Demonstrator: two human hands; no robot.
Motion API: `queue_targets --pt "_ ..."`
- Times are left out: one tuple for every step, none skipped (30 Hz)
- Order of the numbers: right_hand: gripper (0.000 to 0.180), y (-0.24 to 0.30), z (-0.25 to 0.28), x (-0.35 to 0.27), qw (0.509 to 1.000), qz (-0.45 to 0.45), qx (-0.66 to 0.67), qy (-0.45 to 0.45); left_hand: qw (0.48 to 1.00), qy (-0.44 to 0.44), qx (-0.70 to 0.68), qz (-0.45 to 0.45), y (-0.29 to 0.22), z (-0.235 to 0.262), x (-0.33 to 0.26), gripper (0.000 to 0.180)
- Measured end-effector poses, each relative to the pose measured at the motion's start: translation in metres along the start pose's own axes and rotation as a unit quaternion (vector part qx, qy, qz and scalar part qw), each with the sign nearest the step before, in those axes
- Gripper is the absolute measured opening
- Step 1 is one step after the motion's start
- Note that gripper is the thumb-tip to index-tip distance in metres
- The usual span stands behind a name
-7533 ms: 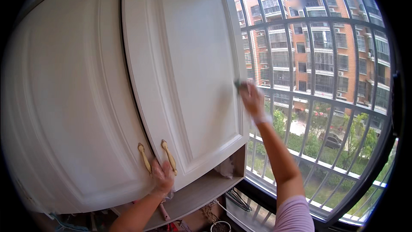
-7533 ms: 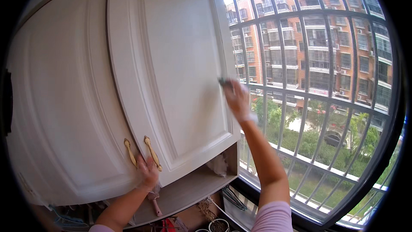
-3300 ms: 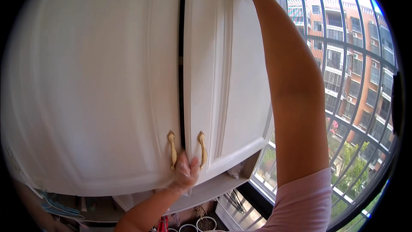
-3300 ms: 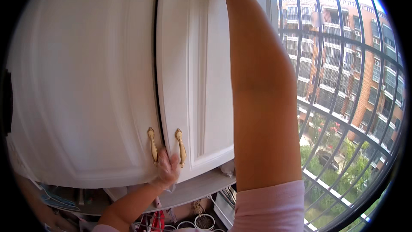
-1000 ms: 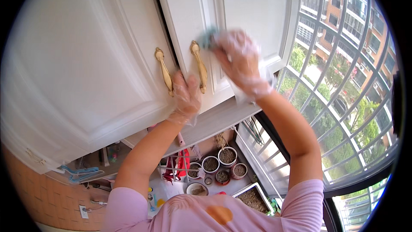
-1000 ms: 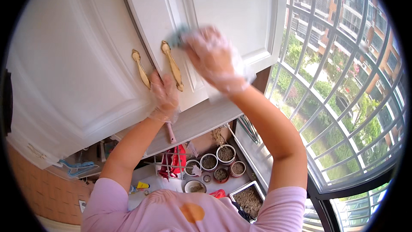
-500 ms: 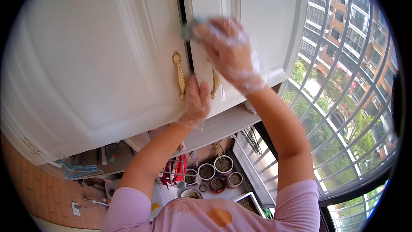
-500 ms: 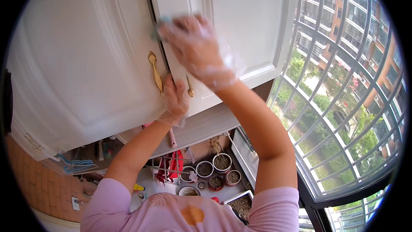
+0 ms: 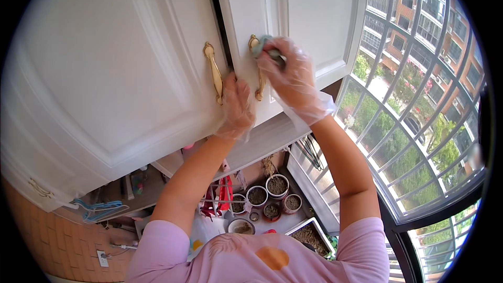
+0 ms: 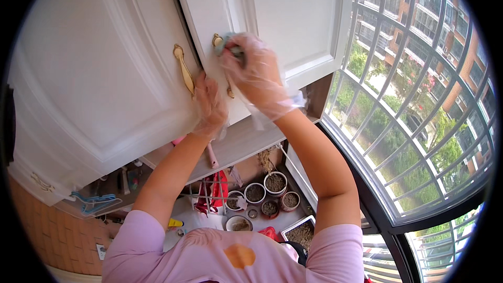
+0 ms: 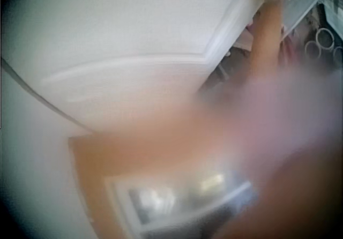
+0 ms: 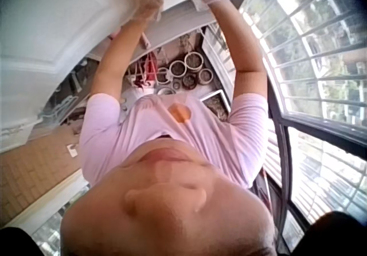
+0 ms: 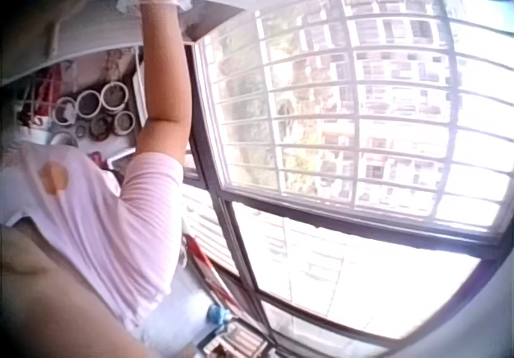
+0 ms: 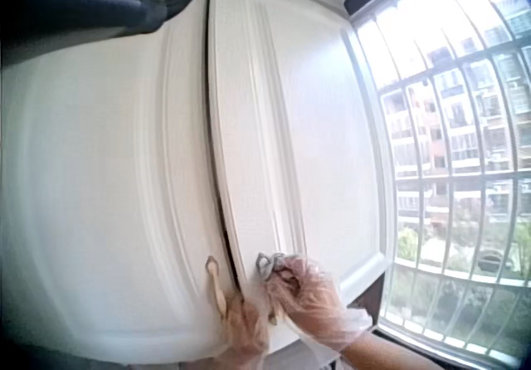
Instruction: The person wipes the exterior of white wall-mounted cabinets with a cloth while wearing gloves. They then open the cabinet doors to wipe the interior shelves and handles. The person also moves a red plastic stool and rearranges items inside the cabinet, including a bag of laundry detergent and a dust mop.
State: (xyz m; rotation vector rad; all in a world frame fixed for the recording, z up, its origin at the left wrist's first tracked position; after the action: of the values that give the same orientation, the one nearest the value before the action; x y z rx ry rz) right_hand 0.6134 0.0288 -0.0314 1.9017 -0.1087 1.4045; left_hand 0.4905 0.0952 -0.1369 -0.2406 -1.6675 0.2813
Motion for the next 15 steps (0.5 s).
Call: queue_targets --pt "0.014 -0.015 0.004 -0.005 0.997 -0.067 0.031 -0.013 1.0 0.001 -0.028 0.003 0.002 0.001 -0.001 0.034" --pt "0.014 -0.025 0.006 -0.009 0.989 -0.134 0.061 -0.026 0.996 0.0 0.039 -0.081 0.005 0.002 -0.001 0.034" --pt "0.013 -0.016 0.004 -0.007 0.993 -0.096 0.059 -0.022 0.994 -0.005 0.06 -0.096 0.005 0.002 -0.002 0.034" --pt "0.013 -0.001 0.001 0.0 0.996 -0.058 0.06 -0.017 0.99 -0.01 0.084 -0.111 0.001 0.003 0.0 0.034" --pt "0.013 0.012 -0.003 0.007 0.998 -0.019 0.062 -0.013 0.996 -0.021 0.059 -0.061 -0.003 0.003 0.002 0.034" --pt "0.012 0.025 -0.007 0.014 0.991 0.129 -0.037 -0.006 0.999 -0.018 0.035 -0.028 -0.007 0.001 0.004 0.034" --pt "0.012 0.022 -0.008 0.013 0.996 0.089 -0.026 -0.017 1.0 -0.018 0.01 0.003 -0.012 -0.002 0.007 0.033" --pt "0.012 0.018 -0.008 0.012 0.998 0.049 -0.016 -0.028 1.0 -0.006 -0.007 0.016 -0.011 -0.005 0.012 0.032" --pt "0.012 0.014 -0.009 0.009 0.999 0.009 -0.004 -0.037 0.999 0.002 -0.021 0.03 -0.012 -0.006 0.014 0.031" --pt "0.012 0.01 -0.008 -0.001 0.999 -0.011 -0.001 -0.051 1.0 -0.004 0.009 0.022 -0.014 -0.004 0.014 0.035" --pt "0.013 0.005 -0.007 -0.014 0.997 -0.031 0.003 -0.065 0.999 -0.009 0.038 0.013 -0.017 -0.001 0.014 0.038" --pt "0.014 0.001 -0.004 -0.024 0.995 -0.051 0.006 -0.08 0.998 -0.014 0.068 0.005 -0.019 0.001 0.014 0.042" --pt "0.014 0.001 -0.003 -0.028 0.997 -0.037 0.006 -0.074 0.998 -0.009 0.043 0.036 -0.017 0.001 0.013 0.043" --pt "0.014 0.001 0.0 -0.032 0.997 -0.023 0.006 -0.068 0.997 -0.005 0.019 0.068 -0.014 0.001 0.012 0.045" --pt "0.015 0.002 0.001 -0.035 0.998 -0.007 0.008 -0.062 0.995 -0.001 -0.005 0.098 -0.012 0.001 0.013 0.046"
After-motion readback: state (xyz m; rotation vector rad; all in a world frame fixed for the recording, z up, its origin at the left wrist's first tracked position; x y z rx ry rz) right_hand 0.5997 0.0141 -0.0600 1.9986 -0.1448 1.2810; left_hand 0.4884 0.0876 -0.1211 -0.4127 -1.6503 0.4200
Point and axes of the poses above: each hand's wrist, its own x-axis towards the middle knuckle, its own z-axis out of the back of the hand, y = z × x, the point moved 4 cm from there along x, towards the middle knuckle, and after that the axes turned 13 degrees about -y, right-handed, at the moved point
